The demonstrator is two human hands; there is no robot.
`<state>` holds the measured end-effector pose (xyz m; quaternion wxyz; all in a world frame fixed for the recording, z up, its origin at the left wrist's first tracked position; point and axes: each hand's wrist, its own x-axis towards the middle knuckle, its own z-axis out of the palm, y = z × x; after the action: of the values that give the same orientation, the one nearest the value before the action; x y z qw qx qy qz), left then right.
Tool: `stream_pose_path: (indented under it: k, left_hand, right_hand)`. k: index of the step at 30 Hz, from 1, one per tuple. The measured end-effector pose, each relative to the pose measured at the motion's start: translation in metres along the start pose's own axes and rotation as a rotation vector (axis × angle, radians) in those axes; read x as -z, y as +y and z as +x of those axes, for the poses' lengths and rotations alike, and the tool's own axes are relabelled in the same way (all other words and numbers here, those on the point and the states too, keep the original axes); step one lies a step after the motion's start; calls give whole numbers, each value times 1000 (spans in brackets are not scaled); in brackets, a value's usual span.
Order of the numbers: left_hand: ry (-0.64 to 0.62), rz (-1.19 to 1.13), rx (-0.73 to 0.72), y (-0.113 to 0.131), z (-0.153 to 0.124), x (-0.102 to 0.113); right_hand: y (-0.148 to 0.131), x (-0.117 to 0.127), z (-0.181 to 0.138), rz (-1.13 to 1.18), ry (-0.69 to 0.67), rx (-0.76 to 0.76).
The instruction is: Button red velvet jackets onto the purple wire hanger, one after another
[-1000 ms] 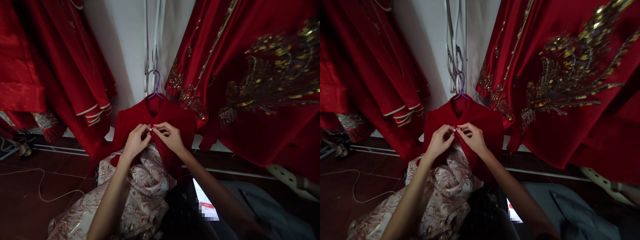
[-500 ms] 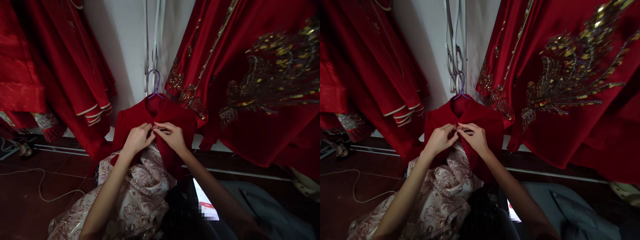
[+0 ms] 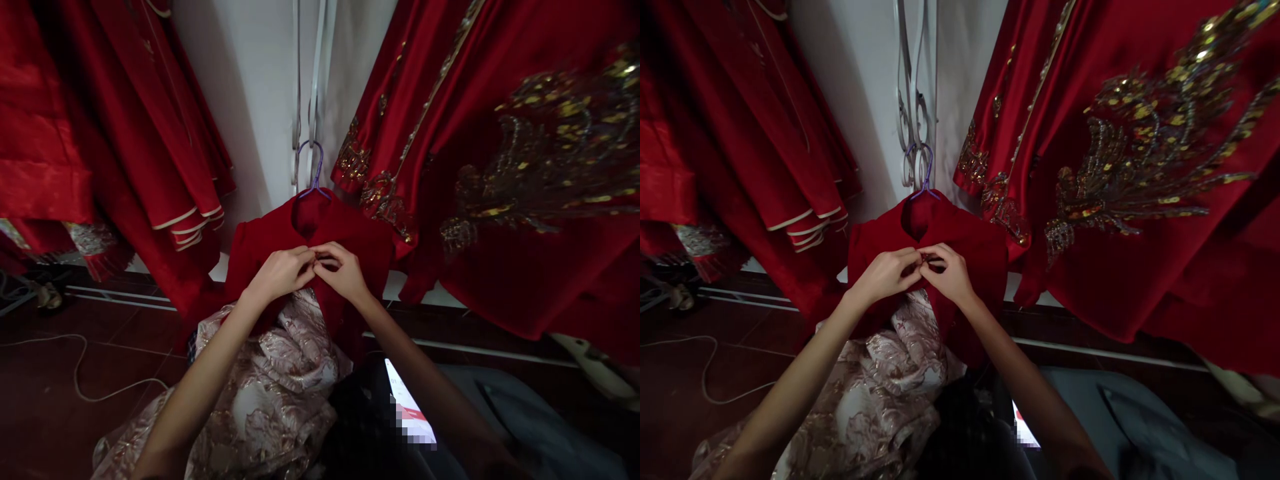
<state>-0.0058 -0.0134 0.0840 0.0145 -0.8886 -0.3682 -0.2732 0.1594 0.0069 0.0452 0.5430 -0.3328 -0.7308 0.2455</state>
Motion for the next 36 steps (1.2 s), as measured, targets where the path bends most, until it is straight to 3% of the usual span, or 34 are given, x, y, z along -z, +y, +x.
stream_pose_path:
  k: [7,12,17,23,26,30,36]
  left_hand:
    - [186,-315,173,-11,-28,-24]
    - [296,-290,417,-43,-68,-45]
    - [399,-397,564,-58,-82,-59]
    - [388,-394,596,-50,-73,-69]
    - [441,-384,643,-49,-69,-71]
    - [454,-425,636,-51,-65,-69]
    - [396,-366,623,-56,-58,-67]
  right_hand:
    - [12,9,-32,-17,-95,-113]
    - [26,35,-59,-59,-114,-273]
    - [-6,59,-63,70,-223,-399]
    - [-55,75,-52,267,-310,-339]
    - [-64,67,-39,229,-322,-281]
    - [-60,31,-21,135,-407,-180]
    - [-7,-38,1,-144,-407,-74]
